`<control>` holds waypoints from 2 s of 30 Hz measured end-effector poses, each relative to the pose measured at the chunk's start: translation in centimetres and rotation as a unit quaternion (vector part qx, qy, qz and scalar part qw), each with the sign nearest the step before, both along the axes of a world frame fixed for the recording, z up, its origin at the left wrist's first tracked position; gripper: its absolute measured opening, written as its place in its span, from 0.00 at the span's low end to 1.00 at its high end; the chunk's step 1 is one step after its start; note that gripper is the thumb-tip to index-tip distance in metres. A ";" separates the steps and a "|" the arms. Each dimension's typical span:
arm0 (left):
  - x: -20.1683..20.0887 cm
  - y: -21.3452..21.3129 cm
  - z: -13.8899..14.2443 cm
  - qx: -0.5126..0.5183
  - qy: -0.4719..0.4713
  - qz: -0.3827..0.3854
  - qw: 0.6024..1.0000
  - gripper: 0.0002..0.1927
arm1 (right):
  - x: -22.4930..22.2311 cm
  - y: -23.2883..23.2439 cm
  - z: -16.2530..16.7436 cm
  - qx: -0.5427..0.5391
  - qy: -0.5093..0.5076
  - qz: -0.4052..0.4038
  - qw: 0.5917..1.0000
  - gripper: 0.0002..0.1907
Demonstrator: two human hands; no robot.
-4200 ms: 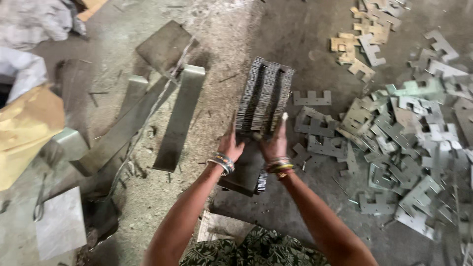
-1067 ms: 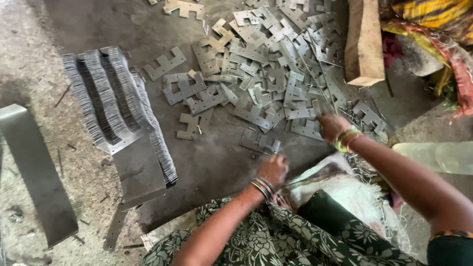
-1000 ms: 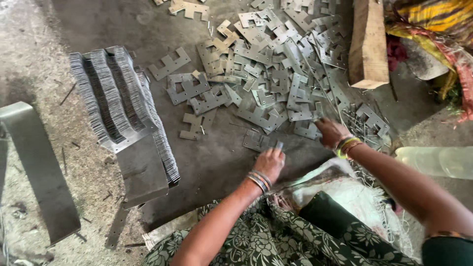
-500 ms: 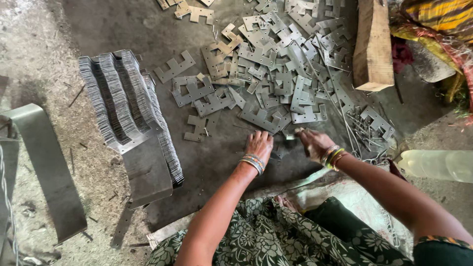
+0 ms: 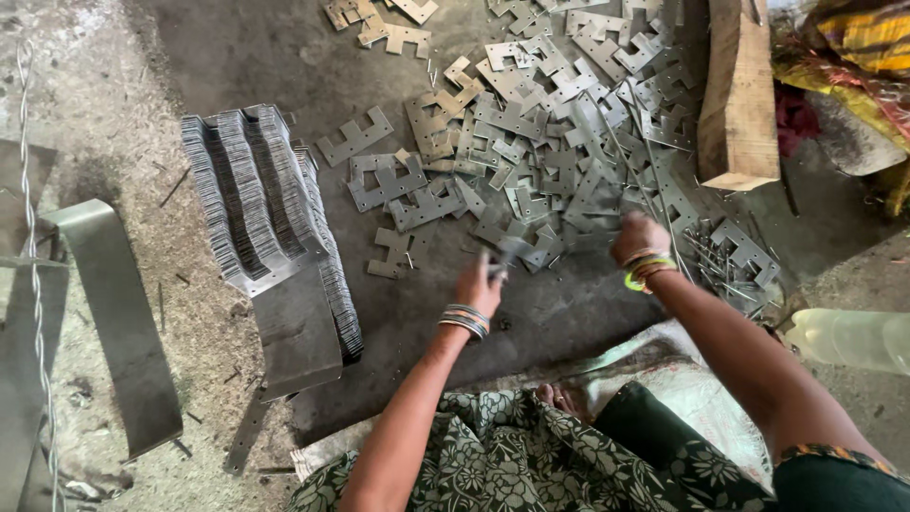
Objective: The person picks up small metal brackets from a pile on the floor and stacks them into neat columns. The person repeatedly gathers brackets and adds them to the growing stacks.
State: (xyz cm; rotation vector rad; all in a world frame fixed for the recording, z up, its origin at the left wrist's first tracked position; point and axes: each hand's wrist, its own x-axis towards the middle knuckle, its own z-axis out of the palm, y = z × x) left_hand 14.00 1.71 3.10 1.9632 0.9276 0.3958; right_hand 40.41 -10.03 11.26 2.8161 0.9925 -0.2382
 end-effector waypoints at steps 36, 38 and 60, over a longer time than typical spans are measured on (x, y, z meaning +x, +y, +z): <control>-7.9 6.1 -1.5 -0.427 -0.145 0.155 0.879 0.53 | -10.2 9.2 2.8 0.121 0.135 0.361 0.915 0.15; -8.0 6.2 -1.2 -0.573 -0.239 0.131 0.773 0.54 | -11.2 9.4 3.0 0.110 0.109 0.452 0.878 0.17; -9.6 5.4 -3.3 -0.570 -0.270 0.128 0.765 0.47 | -11.5 8.5 2.1 -0.020 0.058 0.609 0.791 0.25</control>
